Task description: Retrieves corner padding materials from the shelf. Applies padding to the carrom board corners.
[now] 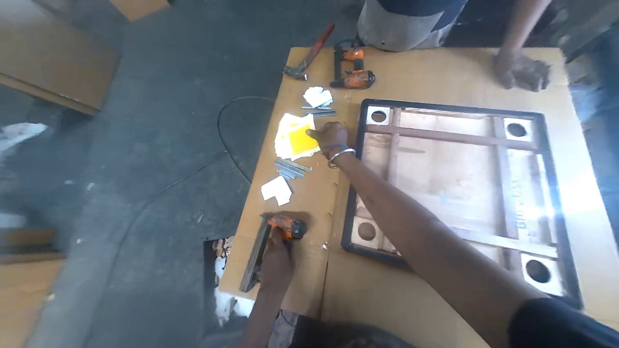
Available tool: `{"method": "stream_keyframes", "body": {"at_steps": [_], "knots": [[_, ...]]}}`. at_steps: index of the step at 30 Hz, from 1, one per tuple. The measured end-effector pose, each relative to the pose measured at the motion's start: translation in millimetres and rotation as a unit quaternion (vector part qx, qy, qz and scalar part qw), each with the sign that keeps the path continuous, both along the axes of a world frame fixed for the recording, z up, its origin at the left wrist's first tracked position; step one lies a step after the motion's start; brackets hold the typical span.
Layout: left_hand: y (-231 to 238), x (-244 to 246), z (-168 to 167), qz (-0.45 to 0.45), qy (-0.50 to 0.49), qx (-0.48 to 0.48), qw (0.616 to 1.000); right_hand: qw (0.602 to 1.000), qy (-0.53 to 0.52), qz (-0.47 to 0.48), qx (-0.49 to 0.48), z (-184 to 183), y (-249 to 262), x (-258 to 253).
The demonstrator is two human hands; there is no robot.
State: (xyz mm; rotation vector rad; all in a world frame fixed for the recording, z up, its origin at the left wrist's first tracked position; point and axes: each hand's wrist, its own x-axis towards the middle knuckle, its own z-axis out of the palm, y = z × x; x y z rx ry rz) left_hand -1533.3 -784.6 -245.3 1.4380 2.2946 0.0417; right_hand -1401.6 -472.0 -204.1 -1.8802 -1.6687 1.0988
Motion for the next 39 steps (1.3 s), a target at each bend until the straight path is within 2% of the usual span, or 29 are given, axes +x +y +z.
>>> {"method": "stream_keyframes", "body": {"at_steps": [3,6,8,10,12,15,17,21,25,29,34,39], "knots": [[-8.0,18.6,51.0,0.010,-0.016,-0.025,1.000,0.999,0.046,-0.009,0.016,5.6,-6.2,11.1],[-27.8,36.0,80.4,0.044,-0.074,-0.026,0.996,0.992,0.119,0.023,0.031,18.4,-33.6,37.9],[-48.4,40.4,72.0,0.053,-0.120,-0.019,0.991,0.983,0.156,0.091,0.027,24.1,-79.6,72.5],[-60.1,40.0,46.4,0.048,-0.145,-0.007,0.988,0.976,0.148,0.153,0.037,16.8,-142.7,113.0],[-61.0,40.9,35.0,0.042,-0.136,-0.007,0.990,0.974,0.127,0.184,0.043,-6.1,-202.4,146.9],[-56.1,44.9,35.9,0.027,-0.123,-0.023,0.992,0.976,0.098,0.193,0.036,-53.3,-245.8,180.2],[-51.8,52.3,41.6,0.033,-0.113,-0.025,0.993,0.978,0.087,0.183,0.041,-69.8,-251.2,189.9],[-46.7,71.1,72.2,0.110,-0.091,-0.017,0.990,0.979,0.081,0.185,0.026,-68.1,-246.3,193.0],[-43.7,94.2,100.3,0.081,-0.108,0.011,0.991,0.978,0.079,0.193,0.022,-65.5,-245.8,191.7],[-29.8,101.9,89.5,0.040,-0.135,-0.022,0.990,0.978,0.080,0.189,0.026,-66.5,-245.8,189.7],[-19.7,110.5,67.8,0.039,-0.155,-0.041,0.986,0.978,0.091,0.182,0.035,-69.7,-245.3,190.6],[-12.1,116.8,73.1,0.025,-0.135,-0.075,0.988,0.978,0.113,0.169,0.054,-72.6,-247.3,191.7]]}}
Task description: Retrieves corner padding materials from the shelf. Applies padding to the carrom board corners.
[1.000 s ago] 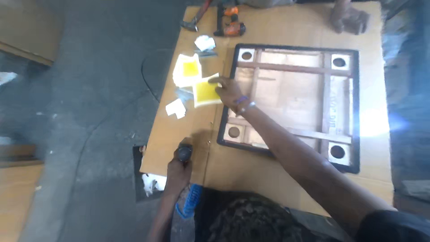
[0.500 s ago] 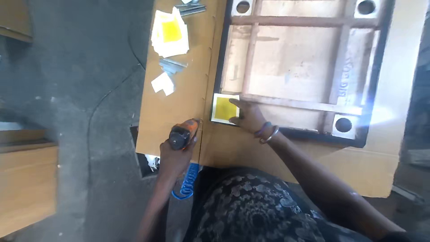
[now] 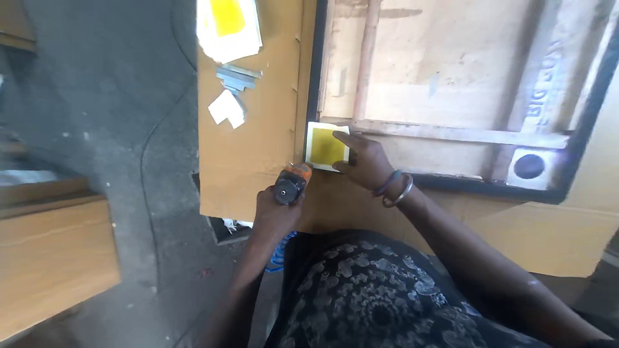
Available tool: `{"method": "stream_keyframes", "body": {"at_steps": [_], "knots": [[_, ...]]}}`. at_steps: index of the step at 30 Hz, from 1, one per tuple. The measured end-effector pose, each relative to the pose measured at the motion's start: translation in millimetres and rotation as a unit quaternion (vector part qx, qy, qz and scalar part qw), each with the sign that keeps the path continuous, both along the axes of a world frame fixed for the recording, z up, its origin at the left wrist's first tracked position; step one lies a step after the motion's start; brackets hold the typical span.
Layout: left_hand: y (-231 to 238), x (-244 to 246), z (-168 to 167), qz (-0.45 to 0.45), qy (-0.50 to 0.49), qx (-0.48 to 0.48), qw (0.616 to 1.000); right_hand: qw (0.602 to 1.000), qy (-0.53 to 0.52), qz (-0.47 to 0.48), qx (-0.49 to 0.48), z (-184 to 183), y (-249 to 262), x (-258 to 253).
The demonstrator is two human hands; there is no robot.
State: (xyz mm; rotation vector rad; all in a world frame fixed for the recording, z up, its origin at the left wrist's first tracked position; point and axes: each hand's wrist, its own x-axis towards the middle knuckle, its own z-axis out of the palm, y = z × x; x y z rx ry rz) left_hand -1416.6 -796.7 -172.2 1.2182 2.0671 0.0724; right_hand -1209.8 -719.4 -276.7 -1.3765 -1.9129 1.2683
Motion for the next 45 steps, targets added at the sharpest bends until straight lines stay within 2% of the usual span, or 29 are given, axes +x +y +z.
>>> {"method": "stream_keyframes", "body": {"at_steps": [2,5,10,13,15,18,25,28,31,35,40,45], "knots": [[11.2,-1.5,7.5,0.015,-0.001,-0.018,1.000,1.000,0.007,-0.007,0.003,-1.4,-0.9,-0.4],[40.4,-1.0,8.6,0.009,-0.005,0.011,1.000,1.000,-0.001,-0.010,-0.021,0.2,0.8,0.1],[83.2,0.5,-13.1,0.025,-0.029,0.011,0.999,0.999,0.033,-0.017,-0.013,-3.8,0.2,0.4],[87.5,-1.0,-14.7,0.025,-0.032,0.001,0.999,0.997,0.047,-0.053,0.011,-7.0,-3.6,3.1],[89.2,0.0,-10.7,0.019,-0.022,-0.006,1.000,0.991,-0.019,-0.124,0.047,-4.6,-7.4,5.9],[86.9,7.9,-1.3,0.011,-0.025,-0.001,1.000,0.977,-0.119,-0.179,0.000,1.1,-7.1,16.7],[88.6,58.0,3.6,-0.112,-0.035,-0.007,0.993,0.977,-0.064,-0.197,0.057,-19.3,-7.9,26.7],[91.4,68.3,1.5,-0.116,-0.013,-0.022,0.993,0.978,-0.050,-0.188,0.070,-24.7,-8.9,29.8],[83.2,68.9,7.9,-0.109,-0.001,-0.028,0.994,0.983,-0.035,-0.171,0.056,-25.0,-9.9,33.8],[46.1,58.7,18.8,-0.113,-0.011,-0.004,0.994,0.985,-0.024,-0.167,0.028,-21.4,-10.5,37.5],[13.5,57.6,9.5,-0.108,-0.011,-0.027,0.994,0.984,-0.015,-0.169,0.049,-24.3,-11.8,36.2],[6.3,60.5,8.2,-0.089,-0.016,-0.024,0.996,0.985,-0.015,-0.166,0.046,-23.8,-10.6,36.4]]}}
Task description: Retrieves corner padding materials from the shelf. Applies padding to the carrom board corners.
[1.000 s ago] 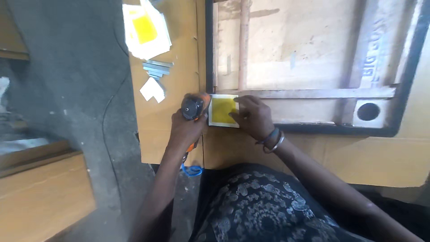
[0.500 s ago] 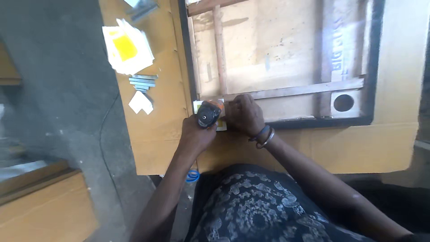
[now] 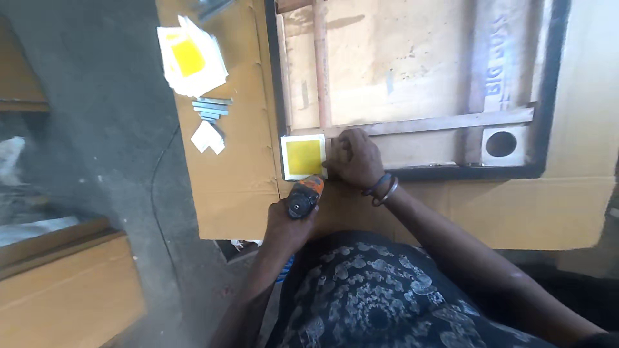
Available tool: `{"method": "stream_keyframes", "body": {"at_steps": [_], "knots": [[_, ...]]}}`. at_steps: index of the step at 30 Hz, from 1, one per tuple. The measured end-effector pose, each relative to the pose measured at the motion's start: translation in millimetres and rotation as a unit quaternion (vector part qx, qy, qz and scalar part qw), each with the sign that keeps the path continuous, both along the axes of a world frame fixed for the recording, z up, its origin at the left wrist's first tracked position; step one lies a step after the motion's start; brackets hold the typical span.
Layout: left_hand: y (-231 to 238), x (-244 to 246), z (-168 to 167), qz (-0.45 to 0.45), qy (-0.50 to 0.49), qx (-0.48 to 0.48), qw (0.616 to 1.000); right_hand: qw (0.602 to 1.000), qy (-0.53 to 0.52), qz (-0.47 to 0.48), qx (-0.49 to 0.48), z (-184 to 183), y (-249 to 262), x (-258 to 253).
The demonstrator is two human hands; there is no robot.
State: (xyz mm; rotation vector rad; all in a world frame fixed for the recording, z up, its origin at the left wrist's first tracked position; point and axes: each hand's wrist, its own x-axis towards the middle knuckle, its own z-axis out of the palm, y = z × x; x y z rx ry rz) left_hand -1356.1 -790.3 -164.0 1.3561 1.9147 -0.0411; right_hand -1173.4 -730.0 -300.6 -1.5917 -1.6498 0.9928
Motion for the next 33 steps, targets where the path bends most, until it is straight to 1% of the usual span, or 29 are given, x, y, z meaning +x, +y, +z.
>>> {"method": "stream_keyframes", "body": {"at_steps": [4,7,9,10,11,12,14,16,17,19,21,22,23,25,28,31,33], "knots": [[-6.4,-0.7,-4.1,-0.010,-0.004,0.009,1.000,1.000,0.001,0.004,0.000,-1.8,0.7,1.2],[-2.7,-2.6,0.7,-0.010,0.003,-0.034,0.999,0.999,-0.035,0.023,-0.032,12.1,-1.6,1.5],[-2.3,-18.6,4.5,0.035,-0.009,-0.039,0.999,0.991,-0.080,0.058,-0.093,35.5,4.3,-6.4],[-6.6,-31.1,3.1,0.078,-0.018,-0.013,0.997,0.986,-0.098,0.075,-0.111,43.5,12.1,-14.7],[-11.8,-44.8,0.7,0.118,-0.020,0.011,0.993,0.985,-0.098,0.092,-0.109,50.2,20.8,-25.7],[-16.8,-59.3,-2.5,0.147,-0.009,0.025,0.989,0.988,-0.076,0.106,-0.083,56.5,31.1,-40.0],[-18.2,-87.6,-15.6,0.178,0.025,0.016,0.984,0.994,-0.022,0.111,-0.015,65.6,74.2,-84.6],[-16.9,-112.2,-32.5,0.187,0.037,-0.009,0.982,0.995,-0.003,0.099,0.024,65.2,134.5,-140.4],[-15.4,-122.1,-36.3,0.185,0.029,-0.016,0.982,0.996,-0.006,0.089,0.015,65.2,165.3,-167.1],[-13.9,-133.5,-42.9,0.184,0.009,0.003,0.983,0.997,-0.043,0.045,-0.049,70.5,222.4,-212.7],[-18.6,-133.8,-40.9,0.205,-0.014,0.003,0.979,0.987,-0.086,0.001,-0.135,70.7,256.2,-240.2],[-17.7,-133.7,-38.3,0.212,-0.023,0.001,0.977,0.984,-0.096,-0.015,-0.150,70.5,268.8,-248.9],[-16.7,-133.9,-35.5,0.216,-0.028,-0.005,0.976,0.985,-0.096,-0.025,-0.143,69.7,275.3,-254.9],[-16.4,-135.8,-34.1,0.206,-0.034,-0.014,0.978,0.987,-0.108,-0.015,-0.121,74.2,277.4,-259.1],[-17.4,-140.0,-35.6,0.197,-0.049,-0.023,0.979,0.980,-0.157,0.006,-0.122,84.9,274.2,-261.9],[-19.0,-144.6,-38.3,0.195,-0.059,-0.006,0.979,0.972,-0.189,0.046,-0.129,90.0,276.2,-264.5],[-20.9,-145.7,-40.2,0.187,-0.062,0.002,0.980,0.971,-0.201,0.066,-0.111,91.6,276.5,-265.4]]}}
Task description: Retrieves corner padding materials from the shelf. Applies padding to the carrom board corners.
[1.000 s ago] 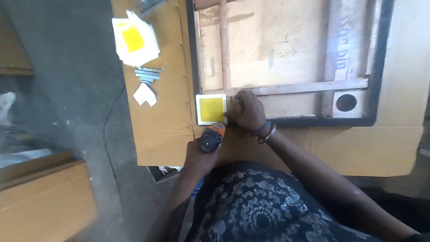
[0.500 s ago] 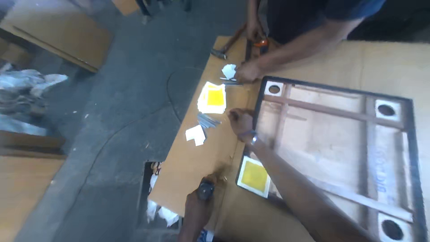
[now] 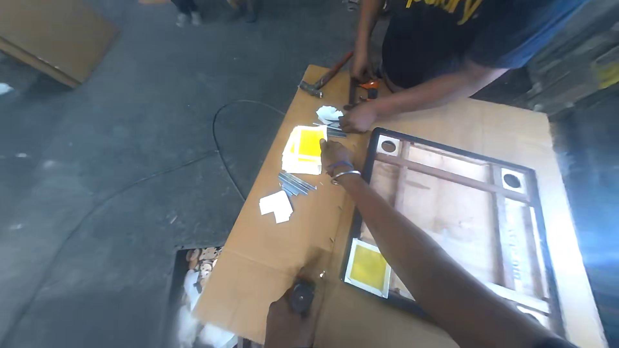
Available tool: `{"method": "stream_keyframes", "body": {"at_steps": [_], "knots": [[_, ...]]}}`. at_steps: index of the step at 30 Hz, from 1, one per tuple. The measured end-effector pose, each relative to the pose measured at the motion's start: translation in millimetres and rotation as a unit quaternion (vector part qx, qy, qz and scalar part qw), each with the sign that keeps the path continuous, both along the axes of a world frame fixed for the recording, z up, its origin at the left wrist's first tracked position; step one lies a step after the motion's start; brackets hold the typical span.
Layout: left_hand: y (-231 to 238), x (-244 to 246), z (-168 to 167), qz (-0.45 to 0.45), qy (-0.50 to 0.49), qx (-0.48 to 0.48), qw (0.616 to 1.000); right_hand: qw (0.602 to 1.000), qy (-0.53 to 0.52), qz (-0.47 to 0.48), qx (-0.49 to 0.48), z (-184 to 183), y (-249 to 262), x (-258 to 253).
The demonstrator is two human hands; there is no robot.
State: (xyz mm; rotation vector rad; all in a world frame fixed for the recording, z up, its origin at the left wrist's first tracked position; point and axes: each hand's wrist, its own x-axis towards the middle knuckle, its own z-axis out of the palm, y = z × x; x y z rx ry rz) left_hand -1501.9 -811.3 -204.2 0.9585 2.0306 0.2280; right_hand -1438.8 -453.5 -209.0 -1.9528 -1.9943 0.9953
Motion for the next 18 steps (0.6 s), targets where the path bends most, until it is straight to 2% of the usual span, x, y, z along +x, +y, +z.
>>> {"method": "stream_keyframes", "body": {"at_steps": [7,10,12,15,18], "knots": [[-3.0,11.4,-1.5,0.016,0.022,0.011,1.000,0.996,0.005,-0.023,0.086,3.1,6.1,13.6],[-9.2,11.0,-5.4,0.008,0.038,0.072,0.997,0.980,0.120,-0.031,0.157,15.5,-5.6,41.3],[-12.0,10.7,-6.3,-0.008,0.057,0.100,0.993,0.967,0.197,-0.044,0.155,28.3,-35.3,79.1],[-13.3,13.4,-2.5,-0.008,0.073,0.077,0.994,0.960,0.238,-0.012,0.146,25.4,-109.6,157.8],[-18.6,33.6,6.9,-0.012,0.106,0.059,0.993,0.970,0.236,0.004,0.056,8.0,-201.2,254.0]]}}
